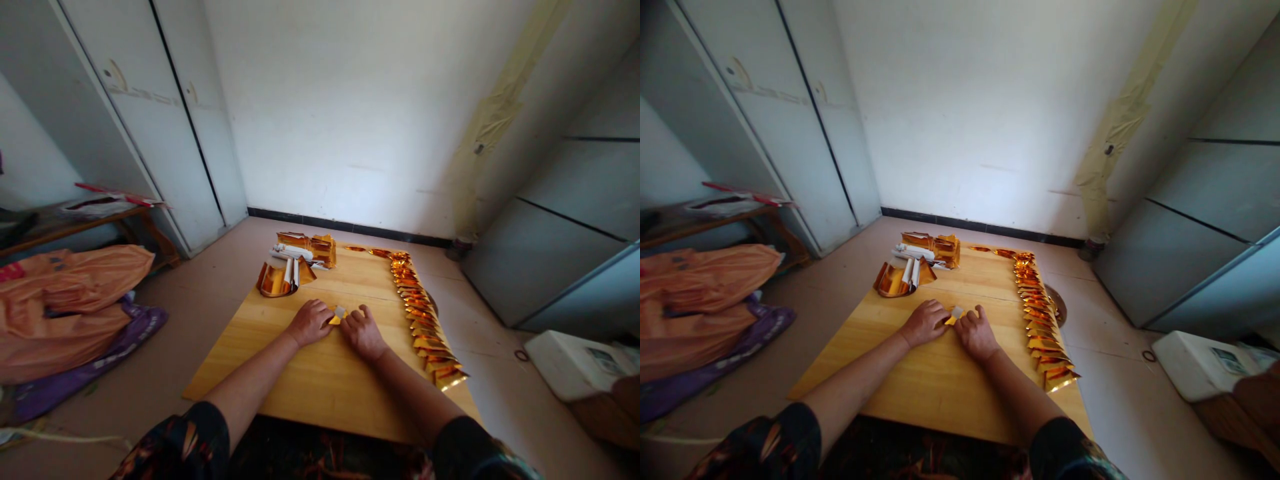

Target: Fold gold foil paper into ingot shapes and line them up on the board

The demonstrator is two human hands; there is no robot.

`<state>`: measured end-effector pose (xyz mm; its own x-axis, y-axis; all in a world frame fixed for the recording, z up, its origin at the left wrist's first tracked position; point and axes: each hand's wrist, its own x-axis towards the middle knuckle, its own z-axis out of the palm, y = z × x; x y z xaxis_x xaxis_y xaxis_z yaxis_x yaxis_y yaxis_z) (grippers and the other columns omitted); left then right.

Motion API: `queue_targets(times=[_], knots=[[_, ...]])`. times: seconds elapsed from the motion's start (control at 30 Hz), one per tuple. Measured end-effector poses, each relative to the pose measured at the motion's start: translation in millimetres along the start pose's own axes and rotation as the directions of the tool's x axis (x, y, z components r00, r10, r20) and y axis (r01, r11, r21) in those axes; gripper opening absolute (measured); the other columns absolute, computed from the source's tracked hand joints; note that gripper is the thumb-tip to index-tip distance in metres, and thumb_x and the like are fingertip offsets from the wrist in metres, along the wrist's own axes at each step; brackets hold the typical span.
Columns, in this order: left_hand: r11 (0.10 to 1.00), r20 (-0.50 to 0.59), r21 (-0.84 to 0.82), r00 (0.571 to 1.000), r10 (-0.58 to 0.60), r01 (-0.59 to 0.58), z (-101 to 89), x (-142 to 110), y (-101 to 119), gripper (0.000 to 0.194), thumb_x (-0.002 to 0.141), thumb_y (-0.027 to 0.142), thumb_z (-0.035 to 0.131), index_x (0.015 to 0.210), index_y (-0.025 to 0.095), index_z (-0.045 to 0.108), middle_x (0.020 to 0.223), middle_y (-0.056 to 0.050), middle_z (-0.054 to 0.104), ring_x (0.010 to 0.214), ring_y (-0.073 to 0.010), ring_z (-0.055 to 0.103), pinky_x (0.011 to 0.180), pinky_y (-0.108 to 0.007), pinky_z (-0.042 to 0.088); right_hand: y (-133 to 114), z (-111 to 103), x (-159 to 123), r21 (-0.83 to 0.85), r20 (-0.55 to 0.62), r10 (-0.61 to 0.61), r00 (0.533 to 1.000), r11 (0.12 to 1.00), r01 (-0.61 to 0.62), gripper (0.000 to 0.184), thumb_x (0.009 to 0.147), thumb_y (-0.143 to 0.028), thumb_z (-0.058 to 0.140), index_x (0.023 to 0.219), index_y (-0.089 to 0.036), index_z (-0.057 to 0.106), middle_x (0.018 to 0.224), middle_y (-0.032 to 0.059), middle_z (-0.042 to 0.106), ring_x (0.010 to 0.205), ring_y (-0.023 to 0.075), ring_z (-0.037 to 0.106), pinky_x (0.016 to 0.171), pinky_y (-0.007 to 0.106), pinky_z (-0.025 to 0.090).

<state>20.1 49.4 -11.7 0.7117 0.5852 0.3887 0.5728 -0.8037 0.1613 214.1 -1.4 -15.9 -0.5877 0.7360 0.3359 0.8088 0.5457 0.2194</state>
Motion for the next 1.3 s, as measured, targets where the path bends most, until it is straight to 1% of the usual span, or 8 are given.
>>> queue_targets(times=[0.13,0.3,0.5,0.67,0.83,0.97,1.07,1.3], knots=[[0.995,0.001,0.094,1.000,0.031,-0.031,0.3,1,4,0.009,0.080,0.023,0.057,0.084,0.019,0.064,0.079,-0.005,0.059,0.082,-0.0191,0.051,0.076,-0.034,0.036,-1,0,2,0.008,0.000,0.046,0.999,0.999,-0.046,0.019,0.091,-0.016,0.046,0.079,-0.018,0.061,0.071,0.0018,0.061,0.072,0.0168,0.047,0.091,0.040,0.024],[0.984,-0.025,0.165,0.997,0.069,-0.064,2.1,0,6,0.014,0.084,0.021,0.050,0.078,0.017,0.062,0.077,-0.006,0.058,0.082,-0.0198,0.050,0.080,-0.038,0.035,-9,-4,2,0.033,0.072,0.148,0.986,0.988,-0.151,0.021,0.092,-0.015,0.044,0.081,-0.018,0.061,0.076,0.0047,0.063,0.078,0.0183,0.049,0.091,0.040,0.023],[0.985,-0.060,0.165,0.996,0.058,-0.048,8.4,2,16,0.017,0.084,0.018,0.050,0.072,0.017,0.061,0.073,-0.006,0.058,0.079,-0.0195,0.050,0.080,-0.039,0.036,-15,-11,0,0.047,0.187,0.315,0.930,0.943,-0.329,0.016,0.092,-0.016,0.046,0.086,-0.018,0.061,0.084,0.0060,0.064,0.085,0.0197,0.050,0.081,0.035,0.027],[0.995,-0.046,0.093,0.998,0.035,-0.031,12.7,0,24,0.016,0.084,0.019,0.051,0.072,0.017,0.061,0.075,-0.005,0.058,0.078,-0.0182,0.051,0.072,-0.033,0.040,-13,-13,-5,0.096,0.183,0.429,0.885,0.888,-0.450,0.015,0.091,-0.018,0.050,0.082,-0.019,0.062,0.089,0.0056,0.062,0.088,0.0190,0.049,0.072,0.029,0.030],[0.999,-0.054,-0.054,0.999,0.001,-0.004,16.3,-5,19,0.017,0.083,0.011,0.051,0.090,0.019,0.063,0.080,-0.003,0.063,0.080,-0.0167,0.055,0.075,-0.030,0.044,-5,-11,-9,0.209,0.180,0.418,0.890,0.868,-0.450,0.019,0.091,-0.017,0.049,0.082,-0.018,0.065,0.086,0.0056,0.061,0.085,0.0168,0.050,0.074,0.025,0.034],[0.982,-0.097,-0.126,0.984,-0.153,0.140,19.3,-6,19,0.026,0.082,0.009,0.051,0.104,0.021,0.061,0.083,-0.002,0.067,0.077,-0.0157,0.059,0.074,-0.028,0.046,0,-9,-9,0.297,0.158,0.433,0.887,0.836,-0.461,0.021,0.090,-0.016,0.048,0.082,-0.018,0.067,0.085,0.0056,0.061,0.085,0.0156,0.052,0.074,0.023,0.037],[0.967,-0.091,-0.145,0.970,-0.224,0.210,18.0,-6,22,0.023,0.081,0.008,0.053,0.096,0.021,0.062,0.083,-0.001,0.068,0.076,-0.0151,0.061,0.072,-0.027,0.046,1,-8,-9,0.344,0.186,0.451,0.873,0.802,-0.487,0.022,0.089,-0.014,0.047,0.082,-0.018,0.067,0.084,0.0045,0.060,0.083,0.0137,0.055,0.073,0.021,0.039],[0.969,-0.114,-0.168,0.973,-0.201,0.181,15.3,-6,20,0.015,0.079,0.009,0.056,0.080,0.020,0.065,0.085,-0.002,0.066,0.081,-0.0151,0.060,0.077,-0.028,0.045,6,-13,-6,0.355,0.269,0.450,0.852,0.776,-0.522,0.018,0.088,-0.014,0.046,0.086,-0.017,0.064,0.088,0.0032,0.062,0.084,0.0117,0.057,0.074,0.019,0.040]])
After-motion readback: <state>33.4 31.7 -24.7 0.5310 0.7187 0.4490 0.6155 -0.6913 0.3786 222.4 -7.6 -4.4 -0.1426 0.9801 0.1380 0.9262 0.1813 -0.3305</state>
